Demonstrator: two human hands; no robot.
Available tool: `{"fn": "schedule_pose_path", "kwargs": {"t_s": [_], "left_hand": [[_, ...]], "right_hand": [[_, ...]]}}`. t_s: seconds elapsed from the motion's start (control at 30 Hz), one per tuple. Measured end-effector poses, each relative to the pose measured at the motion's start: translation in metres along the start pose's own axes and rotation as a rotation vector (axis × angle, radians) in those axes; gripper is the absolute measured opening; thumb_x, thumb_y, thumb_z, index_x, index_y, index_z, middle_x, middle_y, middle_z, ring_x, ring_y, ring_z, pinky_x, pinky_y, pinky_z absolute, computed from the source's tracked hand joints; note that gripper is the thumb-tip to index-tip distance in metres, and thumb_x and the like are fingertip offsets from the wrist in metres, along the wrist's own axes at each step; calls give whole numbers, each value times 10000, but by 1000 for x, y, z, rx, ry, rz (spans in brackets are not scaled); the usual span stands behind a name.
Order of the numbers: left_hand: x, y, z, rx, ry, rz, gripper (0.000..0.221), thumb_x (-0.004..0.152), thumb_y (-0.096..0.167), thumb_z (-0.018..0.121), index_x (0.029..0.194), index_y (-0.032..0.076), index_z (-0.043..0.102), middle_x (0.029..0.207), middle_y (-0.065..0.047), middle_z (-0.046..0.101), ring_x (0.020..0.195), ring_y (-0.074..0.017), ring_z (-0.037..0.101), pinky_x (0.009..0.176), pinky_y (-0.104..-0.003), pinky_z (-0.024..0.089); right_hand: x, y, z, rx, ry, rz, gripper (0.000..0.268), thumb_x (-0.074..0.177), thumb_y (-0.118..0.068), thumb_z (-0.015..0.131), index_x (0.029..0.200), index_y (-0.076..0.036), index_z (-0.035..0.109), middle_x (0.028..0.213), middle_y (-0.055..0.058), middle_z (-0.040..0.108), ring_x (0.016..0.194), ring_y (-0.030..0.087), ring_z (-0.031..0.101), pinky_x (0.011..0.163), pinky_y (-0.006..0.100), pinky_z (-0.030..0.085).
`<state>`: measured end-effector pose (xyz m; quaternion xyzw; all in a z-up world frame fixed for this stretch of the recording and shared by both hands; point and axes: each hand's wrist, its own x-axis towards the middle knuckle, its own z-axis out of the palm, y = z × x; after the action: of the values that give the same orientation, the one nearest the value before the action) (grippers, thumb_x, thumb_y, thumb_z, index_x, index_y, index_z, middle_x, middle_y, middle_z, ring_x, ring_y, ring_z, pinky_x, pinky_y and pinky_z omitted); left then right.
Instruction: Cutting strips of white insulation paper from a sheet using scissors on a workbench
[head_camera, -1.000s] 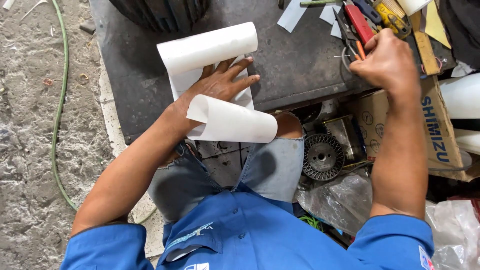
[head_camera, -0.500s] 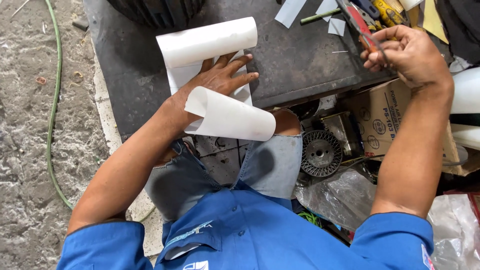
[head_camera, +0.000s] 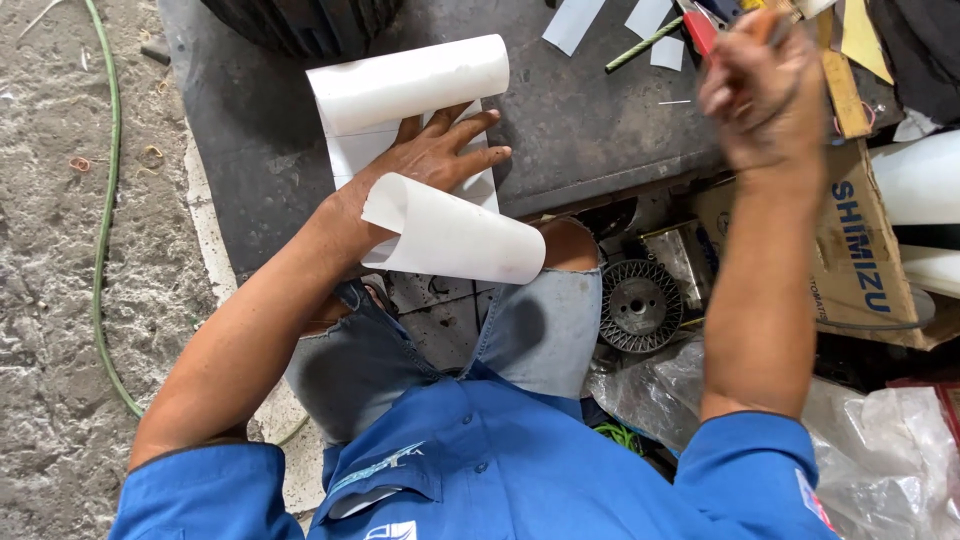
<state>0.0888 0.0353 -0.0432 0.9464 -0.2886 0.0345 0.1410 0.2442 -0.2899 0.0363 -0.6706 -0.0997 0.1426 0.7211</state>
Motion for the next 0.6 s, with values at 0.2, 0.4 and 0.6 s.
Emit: {"fn": "schedule_pose_path", "kwargs": {"t_s": [0.2,0.4,0.6], "left_hand": [[4,2,-3,52,0,21,686,932,492,705,1499,158,509,1604,-220,369,1482,-437,263,1055,-685,291],[16,2,12,57,-147,-6,899,835,643,738,1558,226,405,1636,-200,272,1506,-526,100,1065,-811,182],[-6,-3,32,175,-70,101,573,1014,208,509,1579,177,417,1642,-211,334,1570,-440,85,1133,-818,-11]], "right_hand": [[-22,6,110,-498,-332,-725,294,964,249,673,1206,133,553,1364,308,596,1031,425,762,857,387,694],[12,33,146,-1069,-339,-1057,541,796,-64,980,1167,-4,590,1371,180,681,1293,376,631,1000,485,616],[14,44,135,-895,-379,-891,384,920,9,851,1080,-29,504,920,127,635,764,271,688,687,377,593]]}}
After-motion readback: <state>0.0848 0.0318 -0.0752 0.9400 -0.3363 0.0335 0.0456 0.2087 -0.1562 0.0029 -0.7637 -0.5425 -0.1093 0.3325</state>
